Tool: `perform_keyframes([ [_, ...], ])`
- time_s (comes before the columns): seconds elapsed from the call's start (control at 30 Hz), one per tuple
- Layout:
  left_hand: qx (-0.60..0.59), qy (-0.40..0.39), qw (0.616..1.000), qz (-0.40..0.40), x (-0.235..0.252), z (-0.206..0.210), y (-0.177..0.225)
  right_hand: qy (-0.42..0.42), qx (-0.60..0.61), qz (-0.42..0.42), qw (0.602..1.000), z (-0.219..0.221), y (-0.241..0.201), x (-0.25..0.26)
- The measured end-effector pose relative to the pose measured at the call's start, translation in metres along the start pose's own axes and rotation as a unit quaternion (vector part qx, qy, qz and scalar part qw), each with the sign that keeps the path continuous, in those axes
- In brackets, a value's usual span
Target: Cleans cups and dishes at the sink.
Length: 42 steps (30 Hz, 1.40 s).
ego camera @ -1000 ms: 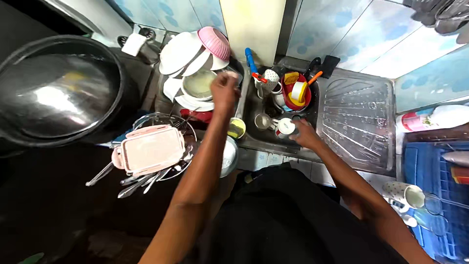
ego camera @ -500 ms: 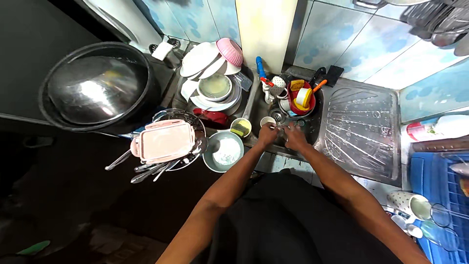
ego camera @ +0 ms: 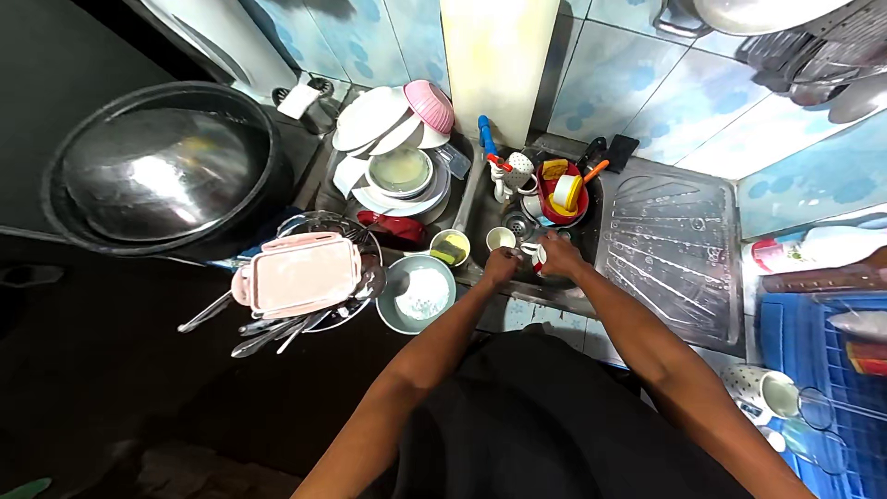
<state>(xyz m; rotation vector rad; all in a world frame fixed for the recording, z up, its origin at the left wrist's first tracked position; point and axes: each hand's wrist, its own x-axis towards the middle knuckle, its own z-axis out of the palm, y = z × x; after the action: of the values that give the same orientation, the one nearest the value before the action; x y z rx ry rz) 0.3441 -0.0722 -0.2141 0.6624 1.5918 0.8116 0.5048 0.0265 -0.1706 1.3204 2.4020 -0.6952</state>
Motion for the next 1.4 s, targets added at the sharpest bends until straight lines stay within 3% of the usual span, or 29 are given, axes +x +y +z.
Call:
perform_keyframes([
  [0.2, -0.012, 0.003, 1.000, -0.009, 0.003, 0.001, -0.001, 0.015, 0.011, -0.016, 1.000, -0.018, -0.002, -0.004],
  [0.43, 0.134, -0.003, 0.991, 0.028, -0.003, 0.005, 0.002, 0.060, 0.124, -0.021, 0.990, -0.042, 0.019, -0.020],
  [0.6, 0.164, 0.080, 0.982, 0.057, -0.008, 0.002, 0.006, 0.095, 0.254, 0.038, 0.962, -0.057, 0.035, -0.075],
  [0.77, 0.255, 0.133, 0.950, 0.124, -0.004, 0.003, 0.006, 0.123, 0.229, 0.097, 0.961, -0.037, 0.058, -0.098],
  [1.03, 0.373, 0.068, 0.924, 0.046, 0.018, 0.016, -0.001, 0.195, 0.186, 0.129, 0.954, -0.028, 0.046, -0.093],
  [1.13, 0.407, 0.052, 0.912, 0.008, 0.026, 0.011, 0.006, 0.181, 0.157, 0.146, 0.960, -0.025, 0.043, -0.081],
  [1.23, 0.416, 0.041, 0.908, -0.014, 0.027, 0.008, 0.011, 0.139, 0.144, 0.109, 0.974, -0.021, 0.043, -0.079],
  [1.4, 0.410, 0.043, 0.910, -0.044, 0.029, 0.007, 0.015, 0.082, 0.043, -0.046, 0.995, -0.015, 0.052, -0.076],
])
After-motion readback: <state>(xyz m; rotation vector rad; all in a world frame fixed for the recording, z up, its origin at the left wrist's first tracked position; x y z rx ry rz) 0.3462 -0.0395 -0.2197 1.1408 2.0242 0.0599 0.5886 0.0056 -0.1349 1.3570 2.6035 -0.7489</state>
